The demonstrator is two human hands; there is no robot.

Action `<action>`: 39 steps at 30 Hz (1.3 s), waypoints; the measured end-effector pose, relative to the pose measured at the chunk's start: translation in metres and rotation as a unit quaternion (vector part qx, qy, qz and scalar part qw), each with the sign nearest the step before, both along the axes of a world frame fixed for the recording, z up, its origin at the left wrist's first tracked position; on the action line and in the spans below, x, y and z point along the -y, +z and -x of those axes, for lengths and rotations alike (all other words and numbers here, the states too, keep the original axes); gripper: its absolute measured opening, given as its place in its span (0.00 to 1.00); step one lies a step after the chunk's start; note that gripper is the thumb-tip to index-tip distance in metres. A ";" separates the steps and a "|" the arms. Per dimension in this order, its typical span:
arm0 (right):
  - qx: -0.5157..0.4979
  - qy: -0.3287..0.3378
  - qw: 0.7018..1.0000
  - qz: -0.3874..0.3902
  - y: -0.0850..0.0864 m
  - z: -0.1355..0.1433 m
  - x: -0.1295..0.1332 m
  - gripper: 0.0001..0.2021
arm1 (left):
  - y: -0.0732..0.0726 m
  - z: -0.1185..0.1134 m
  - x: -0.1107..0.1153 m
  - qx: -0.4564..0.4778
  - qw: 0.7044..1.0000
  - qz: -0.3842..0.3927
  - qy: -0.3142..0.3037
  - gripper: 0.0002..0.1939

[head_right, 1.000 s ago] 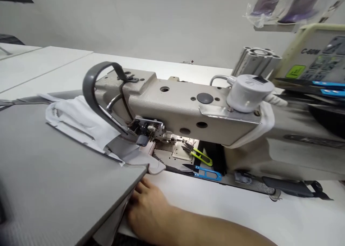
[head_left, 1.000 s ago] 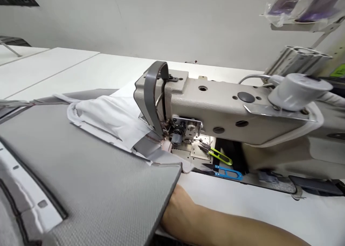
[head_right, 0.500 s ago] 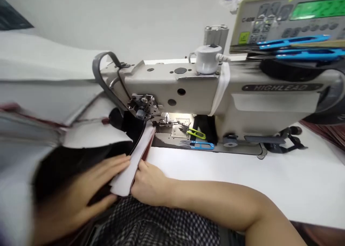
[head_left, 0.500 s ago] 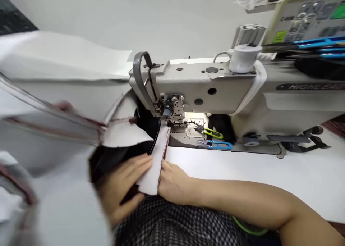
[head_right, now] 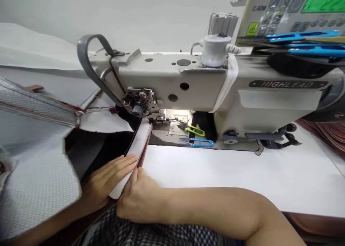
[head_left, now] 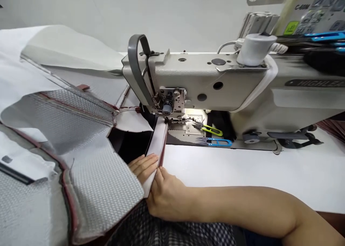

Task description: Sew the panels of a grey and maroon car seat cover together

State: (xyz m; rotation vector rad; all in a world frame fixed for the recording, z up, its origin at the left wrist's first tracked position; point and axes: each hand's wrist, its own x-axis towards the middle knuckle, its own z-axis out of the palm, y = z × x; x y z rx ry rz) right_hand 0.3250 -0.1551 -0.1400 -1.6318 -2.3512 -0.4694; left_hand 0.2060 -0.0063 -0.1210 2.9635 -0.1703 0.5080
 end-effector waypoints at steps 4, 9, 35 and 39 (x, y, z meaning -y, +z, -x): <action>-0.004 -0.007 1.000 0.023 0.000 -0.002 -0.002 0.12 | 0.009 -0.011 0.005 -0.008 1.000 0.019 0.001 0.20; -0.019 -0.019 1.000 0.016 -0.008 -0.007 -0.014 0.12 | 0.010 -0.021 -0.005 -0.021 1.000 0.005 0.005 0.18; -0.064 -0.044 0.996 -0.044 -0.011 -0.068 -0.039 0.12 | -0.005 -0.088 -0.061 0.004 1.000 0.003 -0.024 0.18; -0.104 -0.011 0.994 -0.036 -0.012 -0.065 -0.033 0.12 | -0.004 -0.085 -0.068 -0.017 0.998 -0.019 -0.056 0.19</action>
